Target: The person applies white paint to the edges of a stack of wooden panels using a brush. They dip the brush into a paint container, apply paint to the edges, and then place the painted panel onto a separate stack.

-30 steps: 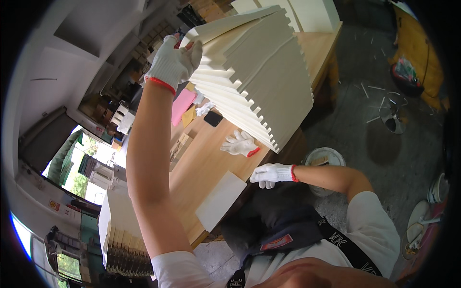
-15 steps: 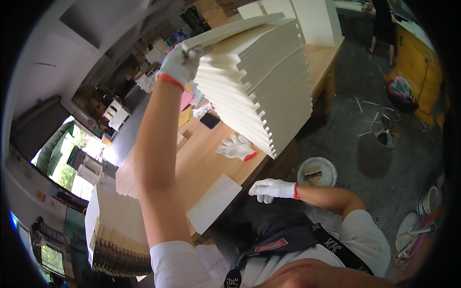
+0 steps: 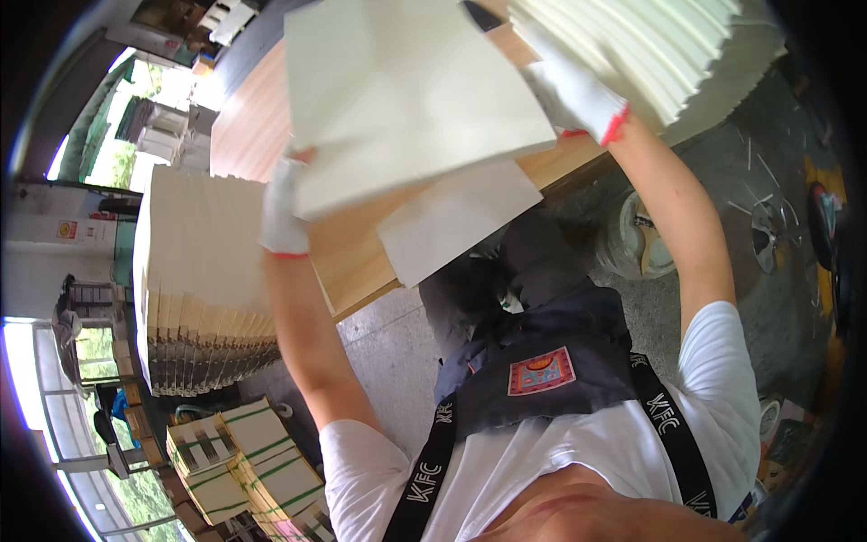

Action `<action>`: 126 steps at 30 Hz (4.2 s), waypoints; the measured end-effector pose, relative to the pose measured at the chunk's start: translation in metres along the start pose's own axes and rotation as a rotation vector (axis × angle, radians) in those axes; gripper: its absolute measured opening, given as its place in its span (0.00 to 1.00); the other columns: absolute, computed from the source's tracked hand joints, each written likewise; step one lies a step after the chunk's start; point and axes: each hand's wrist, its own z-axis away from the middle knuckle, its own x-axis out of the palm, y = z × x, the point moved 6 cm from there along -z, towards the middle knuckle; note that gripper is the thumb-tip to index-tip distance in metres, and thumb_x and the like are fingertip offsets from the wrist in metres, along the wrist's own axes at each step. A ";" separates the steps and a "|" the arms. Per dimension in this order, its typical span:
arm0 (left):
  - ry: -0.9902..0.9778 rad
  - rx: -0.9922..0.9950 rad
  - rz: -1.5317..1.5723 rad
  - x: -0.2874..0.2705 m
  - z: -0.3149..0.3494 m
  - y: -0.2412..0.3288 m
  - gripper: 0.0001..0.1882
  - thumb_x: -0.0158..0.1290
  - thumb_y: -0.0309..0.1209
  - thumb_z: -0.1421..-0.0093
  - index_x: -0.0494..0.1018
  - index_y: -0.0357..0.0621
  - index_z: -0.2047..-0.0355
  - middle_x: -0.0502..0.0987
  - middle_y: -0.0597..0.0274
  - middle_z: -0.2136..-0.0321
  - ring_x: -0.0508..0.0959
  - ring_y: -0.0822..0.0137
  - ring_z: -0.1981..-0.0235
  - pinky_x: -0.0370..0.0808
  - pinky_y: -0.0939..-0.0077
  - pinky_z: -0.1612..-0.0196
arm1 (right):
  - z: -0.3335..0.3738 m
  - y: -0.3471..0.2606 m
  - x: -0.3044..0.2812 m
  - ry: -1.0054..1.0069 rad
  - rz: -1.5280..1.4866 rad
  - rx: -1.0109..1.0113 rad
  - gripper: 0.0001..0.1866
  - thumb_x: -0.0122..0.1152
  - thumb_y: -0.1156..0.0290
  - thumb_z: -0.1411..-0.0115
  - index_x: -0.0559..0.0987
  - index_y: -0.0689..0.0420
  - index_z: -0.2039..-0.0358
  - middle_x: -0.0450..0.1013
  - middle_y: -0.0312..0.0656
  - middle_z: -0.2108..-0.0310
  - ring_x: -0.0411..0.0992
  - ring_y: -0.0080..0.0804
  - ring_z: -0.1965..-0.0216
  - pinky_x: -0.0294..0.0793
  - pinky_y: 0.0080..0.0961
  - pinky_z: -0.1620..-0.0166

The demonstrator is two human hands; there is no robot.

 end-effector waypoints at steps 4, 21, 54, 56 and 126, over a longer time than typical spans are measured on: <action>0.104 -0.357 -0.090 -0.023 0.041 -0.087 0.28 0.47 0.27 0.38 0.60 0.35 0.37 0.71 0.51 0.46 0.76 0.60 0.48 0.77 0.66 0.48 | -0.033 0.018 0.023 0.488 1.726 0.104 0.39 0.44 0.33 0.39 0.66 0.43 0.34 0.49 0.39 0.27 0.37 0.42 0.27 0.39 0.44 0.31; 0.304 -0.219 -1.171 -0.039 0.061 -0.114 0.21 0.57 0.40 0.38 0.69 0.36 0.54 0.75 0.51 0.53 0.77 0.54 0.55 0.73 0.59 0.50 | -0.053 0.063 0.022 0.242 1.489 -0.012 0.33 0.51 0.35 0.39 0.74 0.58 0.61 0.71 0.40 0.71 0.71 0.34 0.67 0.69 0.35 0.58; 0.273 0.300 -1.342 0.000 0.137 -0.133 0.34 0.66 0.43 0.52 0.73 0.34 0.49 0.71 0.47 0.42 0.67 0.45 0.41 0.63 0.58 0.38 | 0.028 0.104 0.027 0.270 1.789 -0.299 0.53 0.59 0.31 0.49 0.61 0.55 0.33 0.55 0.46 0.31 0.48 0.43 0.29 0.42 0.42 0.28; 0.265 0.303 -1.335 0.000 0.137 -0.133 0.34 0.66 0.43 0.52 0.74 0.33 0.49 0.71 0.46 0.42 0.67 0.46 0.41 0.62 0.57 0.38 | 0.027 0.105 0.028 0.263 1.806 -0.281 0.53 0.59 0.31 0.50 0.61 0.56 0.33 0.55 0.46 0.31 0.48 0.43 0.29 0.41 0.42 0.28; 0.007 0.385 -1.355 0.056 0.136 -0.108 0.42 0.71 0.40 0.64 0.71 0.48 0.45 0.74 0.58 0.48 0.71 0.51 0.45 0.70 0.61 0.44 | 0.035 0.102 0.030 0.154 1.818 -0.369 0.44 0.54 0.33 0.44 0.63 0.45 0.33 0.56 0.45 0.32 0.49 0.44 0.29 0.41 0.44 0.28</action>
